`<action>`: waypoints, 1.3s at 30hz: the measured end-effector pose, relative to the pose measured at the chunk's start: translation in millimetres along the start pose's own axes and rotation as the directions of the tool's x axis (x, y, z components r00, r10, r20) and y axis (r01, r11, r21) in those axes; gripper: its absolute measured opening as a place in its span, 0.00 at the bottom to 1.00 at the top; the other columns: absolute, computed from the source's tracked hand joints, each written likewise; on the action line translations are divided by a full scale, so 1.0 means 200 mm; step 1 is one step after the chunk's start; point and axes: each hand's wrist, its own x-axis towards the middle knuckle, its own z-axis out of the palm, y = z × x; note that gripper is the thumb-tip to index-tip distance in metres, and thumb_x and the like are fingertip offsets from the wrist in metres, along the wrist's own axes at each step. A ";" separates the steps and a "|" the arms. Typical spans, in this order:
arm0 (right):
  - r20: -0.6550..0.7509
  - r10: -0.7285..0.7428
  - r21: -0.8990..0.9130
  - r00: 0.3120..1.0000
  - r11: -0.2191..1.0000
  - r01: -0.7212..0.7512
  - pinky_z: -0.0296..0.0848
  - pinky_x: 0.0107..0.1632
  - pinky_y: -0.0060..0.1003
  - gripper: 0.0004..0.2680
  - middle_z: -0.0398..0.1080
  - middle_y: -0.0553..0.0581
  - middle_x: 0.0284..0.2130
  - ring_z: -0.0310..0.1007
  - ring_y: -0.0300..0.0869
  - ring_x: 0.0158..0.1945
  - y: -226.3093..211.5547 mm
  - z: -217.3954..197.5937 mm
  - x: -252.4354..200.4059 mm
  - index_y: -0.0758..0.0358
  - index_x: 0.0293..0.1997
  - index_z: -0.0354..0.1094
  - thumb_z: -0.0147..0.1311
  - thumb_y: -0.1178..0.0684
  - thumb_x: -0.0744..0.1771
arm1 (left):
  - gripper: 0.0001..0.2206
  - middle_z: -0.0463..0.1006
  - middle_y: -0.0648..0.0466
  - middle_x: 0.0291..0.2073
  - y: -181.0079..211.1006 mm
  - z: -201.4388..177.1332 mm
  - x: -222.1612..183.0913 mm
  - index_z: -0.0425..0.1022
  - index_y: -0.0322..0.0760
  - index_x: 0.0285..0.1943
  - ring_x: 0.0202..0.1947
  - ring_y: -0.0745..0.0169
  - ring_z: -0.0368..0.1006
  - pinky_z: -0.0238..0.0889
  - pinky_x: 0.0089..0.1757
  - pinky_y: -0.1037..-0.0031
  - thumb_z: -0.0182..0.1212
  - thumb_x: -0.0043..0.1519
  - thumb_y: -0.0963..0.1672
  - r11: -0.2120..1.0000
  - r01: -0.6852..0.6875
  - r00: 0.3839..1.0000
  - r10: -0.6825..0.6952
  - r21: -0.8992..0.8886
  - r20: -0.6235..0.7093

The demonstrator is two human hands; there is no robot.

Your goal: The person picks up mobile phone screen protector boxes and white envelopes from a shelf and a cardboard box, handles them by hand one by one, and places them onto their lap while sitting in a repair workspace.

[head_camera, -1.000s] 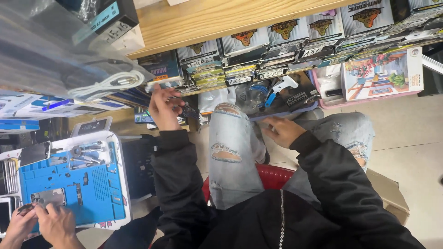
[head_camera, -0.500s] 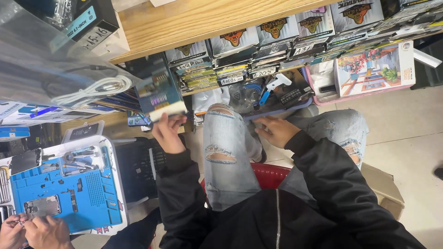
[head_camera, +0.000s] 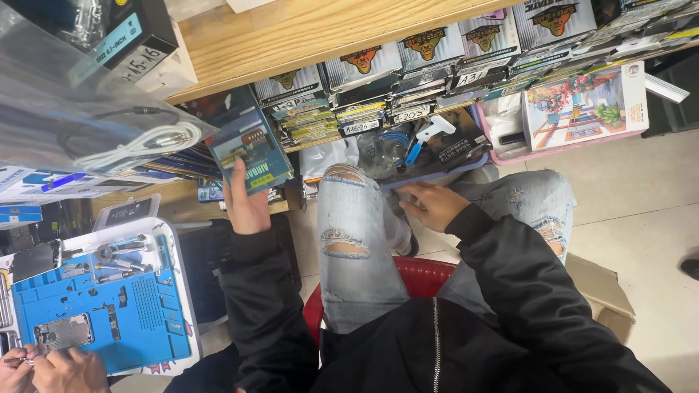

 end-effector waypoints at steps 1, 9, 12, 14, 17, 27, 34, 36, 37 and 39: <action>-0.004 -0.009 0.003 1.000 1.000 0.009 0.82 0.47 0.47 0.13 0.75 0.60 0.44 0.81 0.52 0.48 -0.01 -0.01 0.00 0.51 0.63 0.64 0.45 0.46 0.71 | 0.23 0.67 0.42 0.63 0.00 0.00 -0.02 0.59 0.41 0.74 0.65 0.43 0.65 0.59 0.63 0.39 0.57 0.72 0.49 0.999 -0.024 0.999 0.025 -0.032 0.021; -0.049 -0.080 0.150 0.996 0.985 0.086 0.82 0.47 0.49 0.15 0.76 0.65 0.43 0.81 0.55 0.46 -0.15 -0.13 -0.06 0.57 0.61 0.66 0.40 0.43 0.72 | 0.26 0.71 0.46 0.55 -0.14 0.27 -0.52 0.63 0.41 0.70 0.52 0.49 0.71 0.71 0.50 0.60 0.64 0.61 0.43 0.905 0.264 0.938 -0.321 -0.334 -0.128; -0.059 -0.220 0.465 0.974 0.857 0.222 0.79 0.49 0.55 0.20 0.76 0.70 0.44 0.81 0.59 0.46 -0.21 -0.18 -0.11 0.63 0.60 0.67 0.34 0.38 0.73 | 0.30 0.75 0.41 0.58 -0.41 0.20 -0.64 0.62 0.38 0.72 0.57 0.45 0.73 0.70 0.54 0.51 0.66 0.58 0.38 0.931 0.263 0.964 -0.260 -0.254 0.046; -0.079 -0.319 0.653 0.944 0.699 0.291 0.77 0.52 0.60 0.23 0.76 0.73 0.47 0.80 0.62 0.48 -0.22 -0.19 -0.13 0.66 0.60 0.67 0.31 0.37 0.72 | 0.34 0.74 0.39 0.61 -0.44 0.27 -0.63 0.61 0.36 0.74 0.59 0.45 0.71 0.68 0.56 0.50 0.68 0.56 0.37 0.950 0.246 0.968 -0.228 -0.195 0.108; -0.166 -0.410 0.797 0.897 0.480 0.367 0.74 0.56 0.63 0.23 0.70 0.74 0.54 0.77 0.59 0.52 -0.20 -0.20 -0.15 0.65 0.67 0.60 0.38 0.36 0.71 | 0.40 0.66 0.37 0.67 -0.33 0.48 -0.59 0.52 0.34 0.78 0.65 0.40 0.64 0.59 0.63 0.50 0.72 0.56 0.39 0.973 0.228 0.961 -0.219 -0.034 0.169; -0.370 -0.110 0.759 0.923 0.537 0.368 0.80 0.44 0.37 0.19 0.76 0.64 0.51 0.73 0.38 0.39 -0.23 -0.30 -0.21 0.63 0.66 0.67 0.61 0.56 0.66 | 0.30 0.76 0.44 0.57 -0.63 0.54 -0.51 0.65 0.31 0.70 0.56 0.60 0.71 0.69 0.56 0.63 0.72 0.58 0.38 0.951 0.265 0.963 -0.253 -0.158 0.092; -0.626 0.137 0.684 0.768 0.569 0.456 0.71 0.33 0.29 0.13 0.70 0.55 0.25 0.70 0.37 0.29 0.01 -0.13 -0.06 0.65 0.47 0.70 0.71 0.58 0.63 | 0.28 0.71 0.43 0.60 -0.54 0.56 -0.49 0.61 0.34 0.70 0.57 0.52 0.69 0.70 0.55 0.58 0.69 0.62 0.42 0.931 0.329 0.939 -0.341 -0.161 -0.052; -0.607 0.175 0.707 0.775 0.564 0.426 0.71 0.34 0.28 0.10 0.71 0.55 0.25 0.71 0.37 0.29 -0.04 -0.12 -0.06 0.64 0.43 0.72 0.69 0.61 0.63 | 0.31 0.70 0.43 0.63 -0.44 0.64 -0.50 0.60 0.35 0.71 0.63 0.49 0.65 0.58 0.59 0.49 0.71 0.61 0.45 0.951 0.297 0.955 -0.295 0.081 -0.036; -0.585 0.209 0.730 0.783 0.557 0.397 0.72 0.35 0.28 0.07 0.73 0.54 0.25 0.72 0.36 0.28 -0.06 -0.11 -0.06 0.62 0.40 0.73 0.67 0.63 0.63 | 0.34 0.69 0.43 0.65 -0.39 0.68 -0.51 0.60 0.36 0.72 0.68 0.46 0.60 0.46 0.64 0.40 0.73 0.60 0.48 0.917 0.240 0.968 -0.250 0.318 -0.010; -0.482 0.266 0.834 0.835 0.431 0.344 0.74 0.41 0.35 0.05 0.74 0.58 0.30 0.73 0.41 0.33 -0.13 -0.10 -0.07 0.62 0.44 0.73 0.59 0.58 0.66 | 0.31 0.71 0.43 0.64 -0.43 0.74 -0.55 0.65 0.35 0.70 0.67 0.49 0.62 0.49 0.65 0.44 0.74 0.60 0.48 0.921 0.144 0.987 -0.162 0.361 0.018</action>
